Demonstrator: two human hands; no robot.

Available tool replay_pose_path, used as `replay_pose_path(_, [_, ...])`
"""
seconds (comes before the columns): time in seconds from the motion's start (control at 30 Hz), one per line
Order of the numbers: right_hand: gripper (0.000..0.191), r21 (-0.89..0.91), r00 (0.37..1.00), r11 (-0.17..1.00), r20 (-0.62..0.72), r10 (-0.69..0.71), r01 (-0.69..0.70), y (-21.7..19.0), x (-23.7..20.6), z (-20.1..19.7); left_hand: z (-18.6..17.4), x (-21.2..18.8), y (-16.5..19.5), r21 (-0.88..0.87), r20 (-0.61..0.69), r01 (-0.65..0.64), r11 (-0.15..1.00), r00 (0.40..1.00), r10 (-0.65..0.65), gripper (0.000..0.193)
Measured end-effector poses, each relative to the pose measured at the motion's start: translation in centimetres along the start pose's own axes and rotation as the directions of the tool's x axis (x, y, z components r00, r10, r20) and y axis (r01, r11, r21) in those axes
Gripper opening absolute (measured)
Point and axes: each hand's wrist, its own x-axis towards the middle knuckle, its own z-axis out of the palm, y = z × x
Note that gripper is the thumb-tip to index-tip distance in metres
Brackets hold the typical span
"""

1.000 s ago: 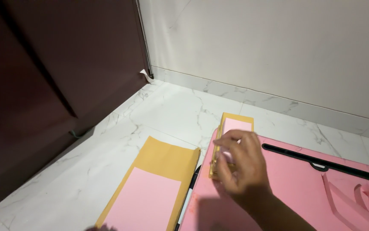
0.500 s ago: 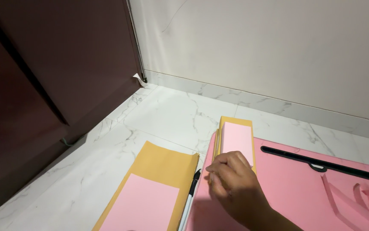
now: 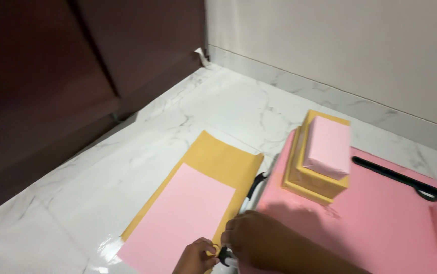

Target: The person wraps a small pink box with pink wrapping paper, folding the paper over the box and securing it with tape, then handles a pink ribbon. They then place a green and black product box on yellow wrapping paper and begin folding the paper around it, cutting tape with scissors.

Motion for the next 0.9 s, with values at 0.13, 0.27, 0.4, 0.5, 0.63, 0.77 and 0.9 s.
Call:
replay_pose_path(0.13, [0.012, 0.081, 0.976, 0.979, 0.126, 0.178, -0.189, 0.3, 1.2, 0.5, -0.1, 0.1, -0.5, 0.143, 0.01, 0.022, 0.99, 1.0, -0.024, 0.018])
replay_pose_path(0.27, [0.014, 0.094, 0.963, 0.963, 0.117, 0.241, -0.253, 0.4, 2.4, 0.8, -0.4, 0.3, -1.7, 0.057, 0.028, 0.11, 0.992, 0.993, -0.112, 0.014])
replay_pose_path(0.4, [0.014, 0.111, 0.942, 0.938, 0.103, 0.319, -0.33, 0.2, 3.4, 0.7, -1.1, 0.3, -2.1, 0.105, 0.016, 0.11, 0.988, 0.994, -0.113, 0.011])
replay_pose_path(0.5, [0.014, 0.1, 0.922, 0.919, 0.113, 0.37, -0.381, 0.0, 4.1, 0.4, -1.4, 0.6, -1.9, 0.175, -0.048, 0.035, 0.984, 0.998, -0.026, 0.01])
replay_pose_path(0.63, [0.016, 0.103, 0.923, 0.918, 0.089, 0.374, -0.382, 0.0, 4.5, 0.4, -2.3, 0.7, -1.7, 0.099, -0.035, 0.055, 0.994, 0.998, -0.052, 0.016])
replay_pose_path(0.77, [0.014, 0.086, 0.952, 0.95, 0.092, 0.293, -0.301, 0.4, 5.6, 1.5, -3.4, 1.5, -1.2, -0.104, -0.05, 0.036, 0.994, 0.998, -0.042, 0.02])
replay_pose_path(0.9, [0.015, 0.04, 0.974, 0.974, 0.055, 0.222, -0.224, 0.1, 7.7, 3.8, -5.0, 2.0, 1.2, -0.402, 0.034, 0.123, 0.907, 0.992, -0.119, 0.015])
